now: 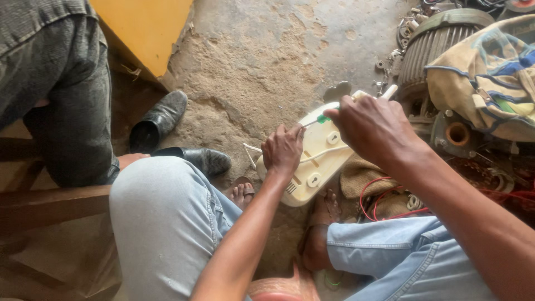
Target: The person sits on the floor and uses a green-handled screwdriver to remove screws from the back of a white plastic appliance. They manipulate the casing and continue unscrewing multiple fasteners to disassemble the device.
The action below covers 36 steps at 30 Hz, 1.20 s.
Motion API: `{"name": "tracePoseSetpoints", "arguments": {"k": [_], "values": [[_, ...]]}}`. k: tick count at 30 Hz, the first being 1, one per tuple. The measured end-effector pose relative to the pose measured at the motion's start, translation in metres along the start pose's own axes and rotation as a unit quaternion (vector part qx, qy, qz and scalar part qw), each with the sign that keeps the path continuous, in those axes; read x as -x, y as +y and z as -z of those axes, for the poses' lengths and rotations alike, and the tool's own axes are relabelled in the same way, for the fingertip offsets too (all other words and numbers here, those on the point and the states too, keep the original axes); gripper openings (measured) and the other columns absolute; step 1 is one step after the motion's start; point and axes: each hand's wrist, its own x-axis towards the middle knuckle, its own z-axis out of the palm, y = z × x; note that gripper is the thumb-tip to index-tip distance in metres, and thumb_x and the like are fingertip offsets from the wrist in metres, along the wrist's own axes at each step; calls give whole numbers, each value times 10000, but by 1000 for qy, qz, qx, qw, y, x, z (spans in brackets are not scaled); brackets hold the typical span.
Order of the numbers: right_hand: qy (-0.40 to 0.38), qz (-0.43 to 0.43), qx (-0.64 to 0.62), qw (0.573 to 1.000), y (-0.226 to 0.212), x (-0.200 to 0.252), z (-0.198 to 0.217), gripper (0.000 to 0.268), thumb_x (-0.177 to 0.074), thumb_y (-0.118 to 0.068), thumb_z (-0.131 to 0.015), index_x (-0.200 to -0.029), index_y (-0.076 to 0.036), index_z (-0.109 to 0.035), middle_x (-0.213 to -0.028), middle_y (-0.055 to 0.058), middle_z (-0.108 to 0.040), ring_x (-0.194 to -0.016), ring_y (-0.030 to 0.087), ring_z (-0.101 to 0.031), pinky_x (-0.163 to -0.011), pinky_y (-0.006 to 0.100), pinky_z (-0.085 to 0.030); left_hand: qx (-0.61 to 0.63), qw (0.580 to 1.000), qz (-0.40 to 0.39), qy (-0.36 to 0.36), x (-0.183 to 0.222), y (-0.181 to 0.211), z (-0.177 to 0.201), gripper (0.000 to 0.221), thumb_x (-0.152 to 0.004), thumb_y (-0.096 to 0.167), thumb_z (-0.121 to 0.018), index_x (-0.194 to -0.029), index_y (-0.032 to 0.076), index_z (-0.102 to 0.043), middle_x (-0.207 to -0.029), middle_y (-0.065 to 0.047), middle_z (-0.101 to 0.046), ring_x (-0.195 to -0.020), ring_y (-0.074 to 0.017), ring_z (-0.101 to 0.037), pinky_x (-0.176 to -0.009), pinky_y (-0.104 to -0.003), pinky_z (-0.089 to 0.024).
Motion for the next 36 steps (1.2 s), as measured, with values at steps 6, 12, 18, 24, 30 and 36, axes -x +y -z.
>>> {"name": "tracePoseSetpoints", "arguments": {"k": [6, 12, 18, 24, 30, 36], "values": [[89, 55, 17, 994, 10, -4, -9, 264, -978, -127, -618, -1222, -31, -656, -938, 143, -681, -684, 193, -642, -535, 303, -580, 14, 999, 15, -27, 0, 3, 9, 254, -1006, 427, -605, -1145, 283, -761, -768, -13, -650, -478, -89, -482, -333, -233, -388], [125, 127, 58, 982, 13, -8, -18, 426, -887, -44, -684, -1304, -18, -602, -1106, 152, -671, -887, 207, -655, -791, 323, -601, 66, 989, 33, -128, -17, -12, 22, 280, -976, 408, -622, -1231, 356, -726, -859, -18, -686, -529, -125, -537, -413, -278, -472], [166, 177, 64, 968, 16, -12, -24, 426, -817, -32, -714, -1234, -31, -623, -1097, 129, -673, -937, 211, -659, -871, 318, -598, 132, 980, -148, -32, -39, -14, 22, 251, -908, 319, -632, -1114, 317, -775, -1109, -43, -788, -741, -142, -672, -581, -353, -588], [187, 173, -33, 966, 17, -14, -21, 209, -953, -144, -632, -1087, 15, -662, -925, 151, -677, -705, 188, -655, -577, 267, -603, 244, 957, -87, -132, -37, -16, 18, 238, -1028, 338, -588, -1186, 247, -742, -961, -7, -795, -561, -121, -646, -515, -311, -596], [40, -20, -35, 998, 16, -16, -14, 576, -1099, -429, -390, -787, -37, -674, -478, 13, -488, -339, 85, -397, -314, 268, -384, 303, 944, -92, -96, -33, -14, 10, 243, -982, 336, -617, -1123, 219, -778, -1051, -43, -801, -750, -114, -764, -643, -322, -639], [96, 8, -34, 995, 16, -20, -27, 567, -1099, -428, -457, -723, -36, -618, -491, 0, -448, -366, 94, -309, -323, 288, -319, 309, 943, -47, -115, -26, -10, 15, 235, -990, 352, -608, -1125, 242, -766, -1057, -38, -801, -759, -116, -779, -632, -313, -637]]}}
